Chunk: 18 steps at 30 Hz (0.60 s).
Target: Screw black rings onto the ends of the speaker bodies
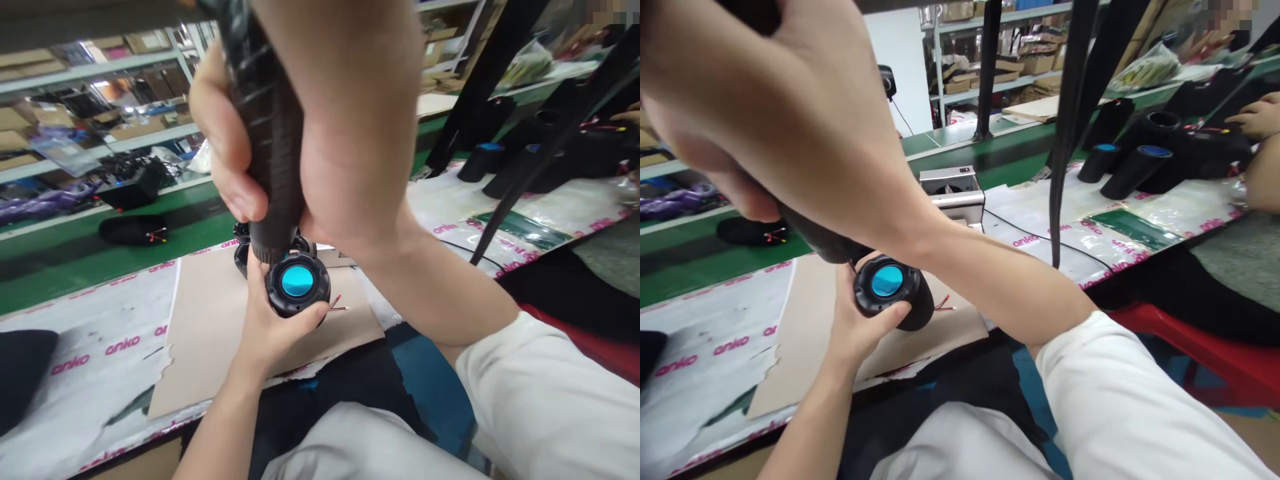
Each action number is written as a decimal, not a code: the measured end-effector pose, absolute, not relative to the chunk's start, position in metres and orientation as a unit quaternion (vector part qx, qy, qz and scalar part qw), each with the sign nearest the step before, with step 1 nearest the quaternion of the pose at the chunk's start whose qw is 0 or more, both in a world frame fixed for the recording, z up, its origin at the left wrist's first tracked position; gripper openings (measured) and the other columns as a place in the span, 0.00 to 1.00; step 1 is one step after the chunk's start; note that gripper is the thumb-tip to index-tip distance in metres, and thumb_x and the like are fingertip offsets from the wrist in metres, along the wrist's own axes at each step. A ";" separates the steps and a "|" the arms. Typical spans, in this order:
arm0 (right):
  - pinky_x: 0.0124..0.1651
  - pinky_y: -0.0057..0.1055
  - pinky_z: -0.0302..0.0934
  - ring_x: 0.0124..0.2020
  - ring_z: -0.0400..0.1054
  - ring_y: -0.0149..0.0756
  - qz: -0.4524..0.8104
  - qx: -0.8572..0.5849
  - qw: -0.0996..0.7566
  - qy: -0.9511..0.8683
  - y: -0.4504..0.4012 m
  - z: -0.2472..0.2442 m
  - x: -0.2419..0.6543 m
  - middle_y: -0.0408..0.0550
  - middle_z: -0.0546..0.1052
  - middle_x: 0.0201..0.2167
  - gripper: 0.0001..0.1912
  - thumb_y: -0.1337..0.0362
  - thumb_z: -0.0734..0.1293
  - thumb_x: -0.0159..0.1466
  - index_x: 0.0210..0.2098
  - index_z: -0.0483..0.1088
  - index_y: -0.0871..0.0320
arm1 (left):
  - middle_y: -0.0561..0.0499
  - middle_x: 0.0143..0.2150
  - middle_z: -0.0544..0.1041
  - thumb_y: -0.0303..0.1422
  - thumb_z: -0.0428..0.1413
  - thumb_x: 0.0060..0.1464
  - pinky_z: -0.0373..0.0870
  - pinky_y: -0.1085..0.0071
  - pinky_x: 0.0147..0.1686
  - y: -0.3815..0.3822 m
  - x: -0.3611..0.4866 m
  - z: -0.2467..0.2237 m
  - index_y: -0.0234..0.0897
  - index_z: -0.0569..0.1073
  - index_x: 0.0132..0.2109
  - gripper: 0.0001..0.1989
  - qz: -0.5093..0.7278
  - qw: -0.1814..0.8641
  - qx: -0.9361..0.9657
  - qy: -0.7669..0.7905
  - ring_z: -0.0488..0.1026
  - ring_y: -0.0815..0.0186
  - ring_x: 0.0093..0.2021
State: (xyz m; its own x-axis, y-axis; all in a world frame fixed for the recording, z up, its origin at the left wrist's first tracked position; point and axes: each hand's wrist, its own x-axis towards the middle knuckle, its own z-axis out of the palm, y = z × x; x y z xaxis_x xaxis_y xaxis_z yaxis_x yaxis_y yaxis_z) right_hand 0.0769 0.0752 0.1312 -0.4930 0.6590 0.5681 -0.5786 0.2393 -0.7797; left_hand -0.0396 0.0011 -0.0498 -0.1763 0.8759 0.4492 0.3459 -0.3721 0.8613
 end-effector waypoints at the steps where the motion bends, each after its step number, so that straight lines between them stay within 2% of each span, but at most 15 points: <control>1: 0.15 0.26 0.52 0.12 0.54 0.32 0.605 -0.037 0.499 -0.619 0.074 0.131 0.072 0.29 0.57 0.10 0.31 0.31 0.53 0.72 0.47 0.59 0.53 | 0.40 0.62 0.77 0.53 0.75 0.49 0.77 0.54 0.60 0.001 -0.039 -0.050 0.42 0.63 0.71 0.50 0.576 0.232 0.595 0.510 0.79 0.48 0.61; 5: 0.15 0.31 0.54 0.12 0.57 0.37 0.580 -0.055 0.495 -0.644 0.076 0.130 0.063 0.35 0.64 0.11 0.33 0.28 0.51 0.70 0.48 0.56 0.52 | 0.40 0.62 0.77 0.54 0.74 0.49 0.79 0.55 0.57 0.001 -0.036 -0.046 0.43 0.62 0.70 0.50 0.581 0.231 0.590 0.511 0.80 0.50 0.59; 12: 0.16 0.30 0.53 0.12 0.55 0.35 0.575 -0.086 0.502 -0.640 0.076 0.126 0.063 0.32 0.60 0.12 0.33 0.27 0.59 0.67 0.46 0.54 0.51 | 0.41 0.61 0.78 0.52 0.74 0.50 0.80 0.57 0.56 0.002 -0.034 -0.041 0.43 0.63 0.69 0.47 0.580 0.241 0.591 0.506 0.81 0.51 0.57; 18: 0.19 0.29 0.55 0.14 0.60 0.35 0.589 -0.042 0.504 -0.631 0.080 0.122 0.061 0.32 0.61 0.13 0.31 0.29 0.59 0.68 0.45 0.56 0.51 | 0.40 0.64 0.77 0.55 0.74 0.48 0.79 0.54 0.59 0.002 -0.035 -0.039 0.43 0.64 0.68 0.47 0.569 0.232 0.592 0.521 0.79 0.48 0.61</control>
